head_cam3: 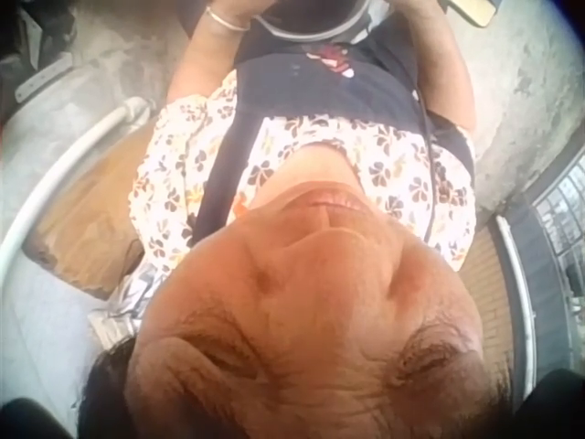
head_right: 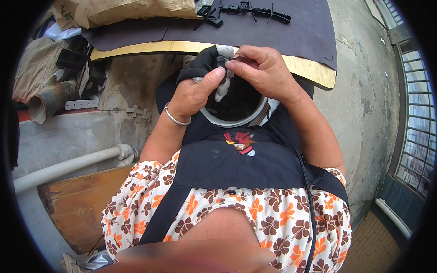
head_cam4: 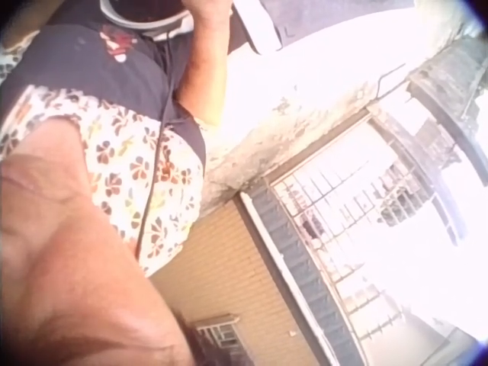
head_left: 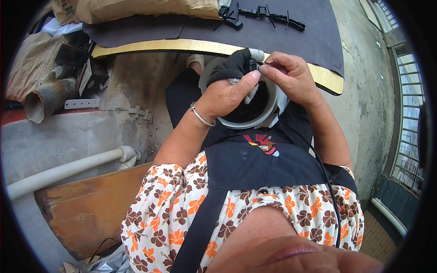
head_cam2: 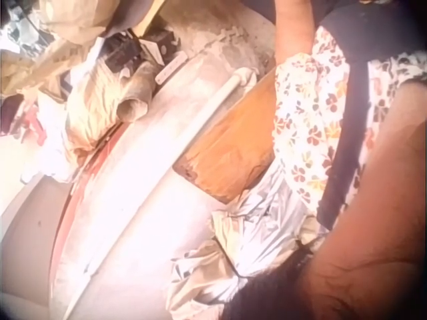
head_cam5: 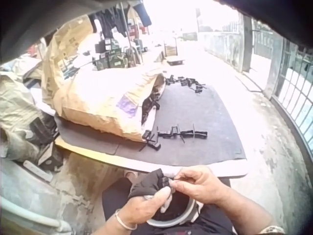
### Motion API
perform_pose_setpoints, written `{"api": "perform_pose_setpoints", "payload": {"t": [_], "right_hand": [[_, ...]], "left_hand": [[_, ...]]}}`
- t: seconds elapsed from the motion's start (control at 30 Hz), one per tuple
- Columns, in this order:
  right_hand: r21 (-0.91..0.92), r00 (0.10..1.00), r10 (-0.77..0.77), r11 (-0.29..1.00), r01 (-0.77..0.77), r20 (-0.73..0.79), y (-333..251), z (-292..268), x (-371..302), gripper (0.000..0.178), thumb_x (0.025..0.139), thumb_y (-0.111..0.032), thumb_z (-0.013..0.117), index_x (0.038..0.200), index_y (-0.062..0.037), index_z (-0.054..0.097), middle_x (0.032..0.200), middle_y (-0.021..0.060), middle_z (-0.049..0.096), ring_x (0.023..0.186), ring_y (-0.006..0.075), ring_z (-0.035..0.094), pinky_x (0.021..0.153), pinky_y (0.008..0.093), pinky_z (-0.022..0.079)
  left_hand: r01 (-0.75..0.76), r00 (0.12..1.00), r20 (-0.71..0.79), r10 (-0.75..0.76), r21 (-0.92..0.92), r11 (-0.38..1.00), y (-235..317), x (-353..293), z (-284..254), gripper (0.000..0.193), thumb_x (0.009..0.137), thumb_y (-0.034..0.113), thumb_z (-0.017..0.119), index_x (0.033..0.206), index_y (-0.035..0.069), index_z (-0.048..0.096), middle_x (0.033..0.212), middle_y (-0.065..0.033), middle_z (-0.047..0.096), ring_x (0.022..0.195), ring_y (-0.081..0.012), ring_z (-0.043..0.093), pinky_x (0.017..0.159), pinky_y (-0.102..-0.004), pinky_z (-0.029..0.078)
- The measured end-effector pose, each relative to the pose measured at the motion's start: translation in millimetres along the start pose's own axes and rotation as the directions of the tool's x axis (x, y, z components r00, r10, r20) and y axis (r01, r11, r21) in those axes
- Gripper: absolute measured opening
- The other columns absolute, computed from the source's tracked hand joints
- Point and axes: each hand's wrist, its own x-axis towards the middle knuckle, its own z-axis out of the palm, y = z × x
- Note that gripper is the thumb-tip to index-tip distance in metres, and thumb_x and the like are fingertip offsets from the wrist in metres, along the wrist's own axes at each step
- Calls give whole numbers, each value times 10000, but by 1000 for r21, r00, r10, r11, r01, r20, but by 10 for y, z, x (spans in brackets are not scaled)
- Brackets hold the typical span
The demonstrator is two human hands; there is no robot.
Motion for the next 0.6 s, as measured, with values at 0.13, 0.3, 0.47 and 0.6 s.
{"api": "perform_pose_setpoints", "payload": {"t": [0.13,0.3,0.47,0.6], "right_hand": [[-141,988,148,980,-142,34,-27,74,63,180,878,-165,578,800,-3,567,695,-24,527,662,49,451,594,207,388],[-230,990,86,971,-58,113,4,46,45,300,921,-254,508,765,1,533,656,-21,476,631,67,410,573,234,376],[-256,984,116,964,-78,138,-20,73,99,348,934,-273,479,745,14,534,636,-9,473,633,73,415,581,248,388],[-240,975,181,960,-147,126,67,94,102,340,937,-266,476,778,21,565,654,-8,509,651,61,432,602,243,404]], "left_hand": [[-135,984,-104,145,92,987,-157,50,-11,265,850,66,491,1095,-32,524,948,-48,583,819,-85,524,730,-206,433],[-104,982,-151,111,57,993,-161,31,-28,222,828,40,486,1028,-36,545,939,-44,582,809,-84,521,732,-215,435],[-140,973,-157,167,170,975,-148,63,-18,205,821,41,486,1001,-39,542,913,-39,577,782,-89,517,718,-220,435],[-27,983,-165,83,314,949,-70,54,67,216,812,52,493,1005,-41,520,876,-62,581,759,-108,521,699,-239,440]]}}
